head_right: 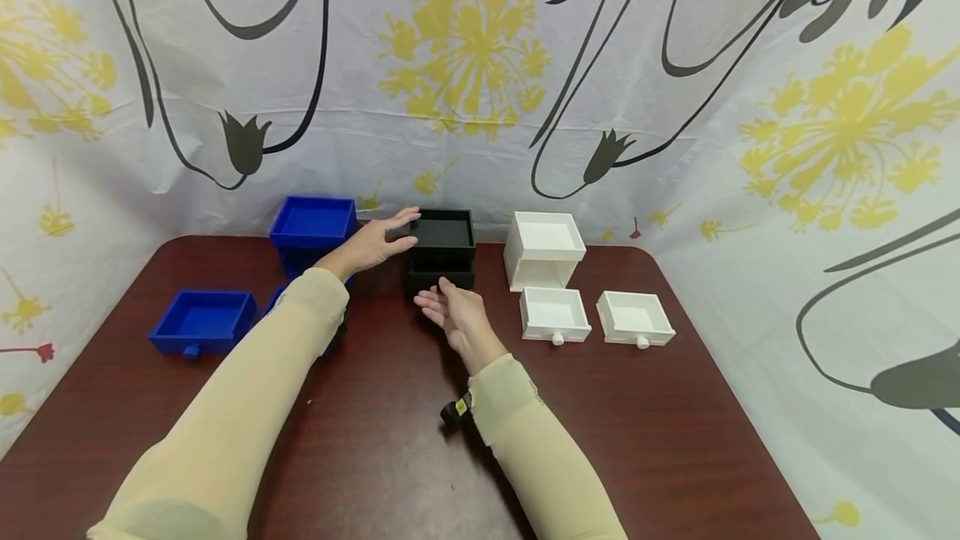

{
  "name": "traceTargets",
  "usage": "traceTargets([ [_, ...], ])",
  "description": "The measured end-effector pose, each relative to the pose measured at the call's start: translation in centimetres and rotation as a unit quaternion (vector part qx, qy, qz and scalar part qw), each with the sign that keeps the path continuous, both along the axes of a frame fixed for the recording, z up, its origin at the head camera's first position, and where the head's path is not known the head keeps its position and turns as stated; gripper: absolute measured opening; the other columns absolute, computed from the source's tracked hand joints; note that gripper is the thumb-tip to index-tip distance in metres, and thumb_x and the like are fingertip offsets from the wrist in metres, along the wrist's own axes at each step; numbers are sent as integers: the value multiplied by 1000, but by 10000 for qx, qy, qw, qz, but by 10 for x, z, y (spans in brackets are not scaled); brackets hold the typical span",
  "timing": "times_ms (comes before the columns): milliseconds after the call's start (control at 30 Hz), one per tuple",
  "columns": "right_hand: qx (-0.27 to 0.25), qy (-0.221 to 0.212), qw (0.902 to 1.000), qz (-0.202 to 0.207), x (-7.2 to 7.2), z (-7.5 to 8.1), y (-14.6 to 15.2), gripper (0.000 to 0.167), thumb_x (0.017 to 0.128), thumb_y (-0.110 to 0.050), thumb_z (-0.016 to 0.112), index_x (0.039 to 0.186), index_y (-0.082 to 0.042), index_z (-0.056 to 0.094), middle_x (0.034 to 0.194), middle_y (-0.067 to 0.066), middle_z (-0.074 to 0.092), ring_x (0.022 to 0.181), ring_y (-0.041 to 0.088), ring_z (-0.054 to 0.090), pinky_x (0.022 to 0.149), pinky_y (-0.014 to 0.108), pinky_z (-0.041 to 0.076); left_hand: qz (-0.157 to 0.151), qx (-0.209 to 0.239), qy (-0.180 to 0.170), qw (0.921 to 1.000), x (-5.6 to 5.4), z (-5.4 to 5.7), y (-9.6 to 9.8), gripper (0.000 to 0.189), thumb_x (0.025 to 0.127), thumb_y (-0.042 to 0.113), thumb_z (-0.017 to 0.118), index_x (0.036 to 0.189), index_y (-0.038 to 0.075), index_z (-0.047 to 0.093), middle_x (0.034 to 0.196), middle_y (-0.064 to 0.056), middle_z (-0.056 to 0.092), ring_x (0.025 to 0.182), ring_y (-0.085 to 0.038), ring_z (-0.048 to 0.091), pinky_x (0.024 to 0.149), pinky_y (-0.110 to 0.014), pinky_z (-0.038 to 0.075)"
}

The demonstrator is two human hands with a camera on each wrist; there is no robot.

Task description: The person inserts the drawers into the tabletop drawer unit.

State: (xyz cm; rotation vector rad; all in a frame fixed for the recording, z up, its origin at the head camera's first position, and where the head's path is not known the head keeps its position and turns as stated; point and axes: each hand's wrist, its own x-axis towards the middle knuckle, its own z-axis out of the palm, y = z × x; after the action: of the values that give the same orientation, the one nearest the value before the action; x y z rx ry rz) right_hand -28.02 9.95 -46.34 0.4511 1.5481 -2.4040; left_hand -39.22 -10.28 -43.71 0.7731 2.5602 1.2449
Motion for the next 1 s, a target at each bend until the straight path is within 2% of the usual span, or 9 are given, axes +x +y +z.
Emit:
traceTargets([
  [200, -31, -19, 10000, 28, -2, 0, -1, 41, 107, -23, 56, 130, 11, 57, 116, 21, 70, 93, 20, 74, 85, 32, 58, -9, -32, -16, 10000, -1, -1, 0, 69, 102, 52, 55, 162, 26, 30, 169, 7, 14, 154, -28, 17, 120, -54, 22],
  [467, -69, 1, 10000, -44, -6, 0, -1, 30, 106, -23, 57, 115, 6, 63, 108, 19, 72, 93, 22, 74, 85, 33, 58, -25, -6, -46, 10000, -2, -1, -1, 70, 103, 51, 55, 162, 26, 30, 170, 7, 13, 155, -28, 15, 120, -55, 21],
  [1000, -74, -66, 9999, 17, -9, -1, 0, 31, 106, -23, 57, 118, 5, 62, 111, 19, 71, 95, 21, 74, 85, 32, 58, -10, -6, 49, 10000, -3, -3, 0, 70, 102, 53, 55, 162, 27, 30, 170, 6, 14, 154, -29, 18, 120, -54, 23],
])
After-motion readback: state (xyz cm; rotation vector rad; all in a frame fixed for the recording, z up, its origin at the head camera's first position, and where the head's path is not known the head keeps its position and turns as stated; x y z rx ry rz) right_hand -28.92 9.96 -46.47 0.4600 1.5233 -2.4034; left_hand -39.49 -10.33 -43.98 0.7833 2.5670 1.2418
